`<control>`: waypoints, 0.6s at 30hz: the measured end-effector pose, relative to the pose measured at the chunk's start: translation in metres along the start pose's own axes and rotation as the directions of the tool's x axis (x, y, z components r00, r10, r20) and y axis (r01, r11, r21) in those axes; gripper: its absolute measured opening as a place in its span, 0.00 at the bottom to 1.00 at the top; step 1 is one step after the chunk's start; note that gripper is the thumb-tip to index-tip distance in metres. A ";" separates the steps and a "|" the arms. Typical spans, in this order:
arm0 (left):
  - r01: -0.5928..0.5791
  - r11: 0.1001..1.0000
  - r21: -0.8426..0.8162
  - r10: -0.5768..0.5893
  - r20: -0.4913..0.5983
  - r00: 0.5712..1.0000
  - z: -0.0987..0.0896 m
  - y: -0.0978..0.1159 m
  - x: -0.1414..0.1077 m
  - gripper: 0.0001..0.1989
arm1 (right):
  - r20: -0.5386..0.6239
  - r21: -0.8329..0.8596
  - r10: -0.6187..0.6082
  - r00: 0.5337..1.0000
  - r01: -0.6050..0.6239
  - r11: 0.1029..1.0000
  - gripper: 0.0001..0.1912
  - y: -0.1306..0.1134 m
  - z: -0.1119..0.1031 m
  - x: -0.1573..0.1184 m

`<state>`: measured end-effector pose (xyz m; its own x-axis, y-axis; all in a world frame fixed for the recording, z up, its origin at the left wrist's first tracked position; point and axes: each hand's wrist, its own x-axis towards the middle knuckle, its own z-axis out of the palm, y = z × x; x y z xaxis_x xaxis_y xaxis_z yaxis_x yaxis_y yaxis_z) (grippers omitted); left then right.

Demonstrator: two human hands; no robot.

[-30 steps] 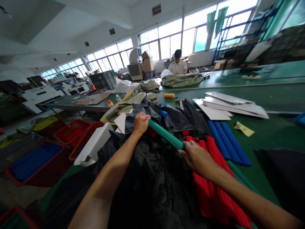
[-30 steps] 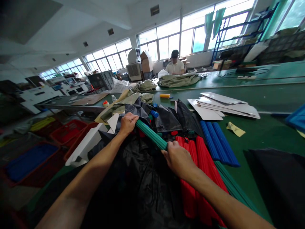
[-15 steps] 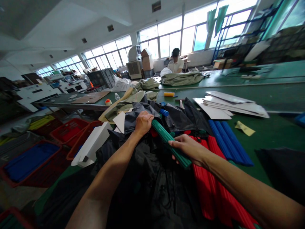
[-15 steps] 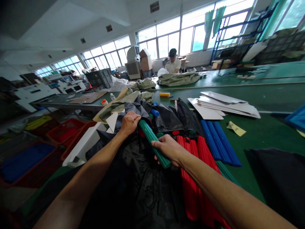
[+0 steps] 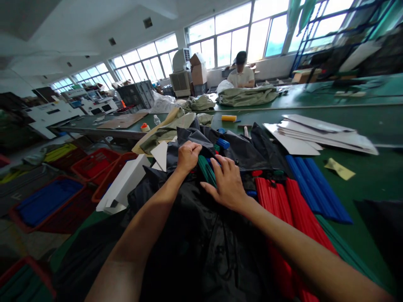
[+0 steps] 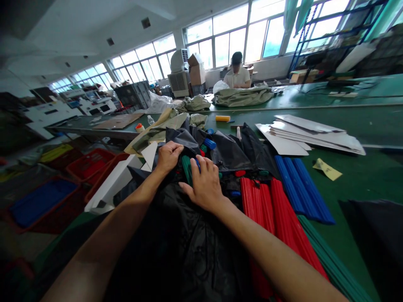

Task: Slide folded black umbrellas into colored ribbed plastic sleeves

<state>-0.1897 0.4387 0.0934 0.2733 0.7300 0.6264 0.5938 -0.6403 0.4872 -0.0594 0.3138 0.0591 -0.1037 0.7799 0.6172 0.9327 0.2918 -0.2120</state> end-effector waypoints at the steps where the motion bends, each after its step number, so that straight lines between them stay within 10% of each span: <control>1: 0.012 1.000 -0.013 -0.012 -0.001 1.000 0.000 -0.001 -0.001 0.08 | -0.068 -0.011 -0.050 0.996 0.050 0.999 0.35 0.003 0.008 -0.009; 7: 0.020 0.999 -0.049 -0.018 0.032 0.999 -0.004 -0.004 0.000 0.08 | -0.197 -0.031 -0.214 0.957 0.213 0.977 0.23 0.004 0.045 0.010; 11: 0.113 0.976 -0.184 -0.099 0.085 0.991 -0.004 -0.013 -0.001 0.09 | -0.193 -0.030 -0.094 0.977 0.089 0.996 0.27 0.005 0.056 0.052; 15: 0.232 0.929 -0.287 -0.226 0.053 0.973 0.006 -0.028 -0.005 0.09 | -0.051 -0.063 0.148 0.988 -0.151 0.986 0.36 0.015 0.068 0.071; 18: 0.307 0.925 -0.224 -0.288 0.113 0.951 0.014 -0.041 -0.011 0.10 | 0.150 -0.049 0.121 0.981 -0.115 0.992 0.37 0.020 0.066 0.069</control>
<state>-0.2062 0.4601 0.0585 0.1739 0.9058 0.3864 0.4633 -0.4215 0.7796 -0.0706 0.4099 0.0472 -0.0405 0.8835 0.4666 0.9543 0.1725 -0.2439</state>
